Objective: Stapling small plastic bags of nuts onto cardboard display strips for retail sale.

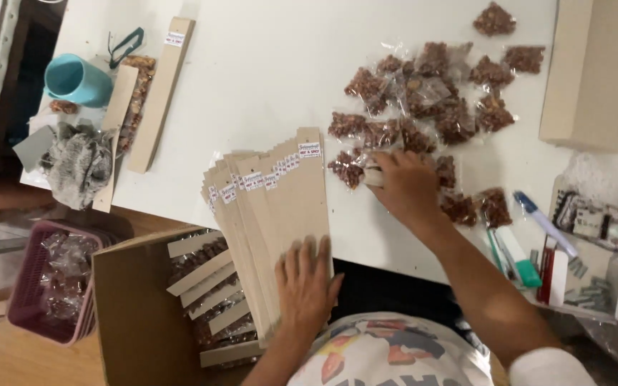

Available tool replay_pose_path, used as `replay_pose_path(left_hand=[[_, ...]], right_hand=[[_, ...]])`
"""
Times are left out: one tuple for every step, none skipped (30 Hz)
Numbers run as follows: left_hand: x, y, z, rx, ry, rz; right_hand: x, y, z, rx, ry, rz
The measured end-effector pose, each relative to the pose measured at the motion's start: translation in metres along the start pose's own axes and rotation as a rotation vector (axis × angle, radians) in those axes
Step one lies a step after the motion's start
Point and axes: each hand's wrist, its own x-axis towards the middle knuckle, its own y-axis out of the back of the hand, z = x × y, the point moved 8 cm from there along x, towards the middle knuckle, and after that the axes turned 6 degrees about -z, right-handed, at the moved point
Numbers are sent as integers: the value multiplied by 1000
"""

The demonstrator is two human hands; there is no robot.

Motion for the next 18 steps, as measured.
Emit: replay_pose_path(left_hand=[[-12, -8, -2, 64, 25, -128], [-17, -4, -4, 64, 23, -132], [-19, 2, -13, 177, 98, -107], [-22, 9, -21, 291, 173, -82], [-26, 6, -26, 290, 173, -84], [-30, 4, -33, 150, 198, -68], [-30, 2, -40, 8, 218, -45], [-27, 2, -42, 5, 214, -38], [-28, 6, -44, -194, 176, 23], [-29, 10, -46, -393, 137, 84], [-29, 11, -51, -394, 135, 86], [-29, 4, -63, -509, 226, 28], [-32, -3, -73, -624, 315, -36], [-36, -4, -79, -625, 311, -39], [-37, 0, -87, -626, 284, 13], [-38, 4, -94, -628, 257, 64], [-34, 14, -93, -629, 254, 60], [-32, 20, -96, -794, 296, 68]], right_hand=[[-3, 6, -17, -33, -9, -68], [-9, 11, -26, -32, -12, -71], [-11, 28, -39, -89, 34, 98], [-16, 46, -53, -146, 79, 266], [-28, 52, -66, -146, 79, 265], [-40, 58, -82, -111, 137, 256], [-49, 66, -97, -81, 193, 253], [-59, 53, -93, -87, 192, 258], [-73, 41, -94, -57, 243, 275], [-87, 30, -95, -26, 295, 292], [-91, 34, -95, -29, 294, 294], [-94, 37, -93, 4, 271, 288], [-100, 41, -91, 37, 243, 277], [-104, 38, -88, 35, 239, 277], [-103, 34, -84, 61, 234, 245], [-102, 29, -81, 87, 229, 214], [-97, 28, -73, 86, 225, 212], [-88, 21, -58, 212, 143, 121]])
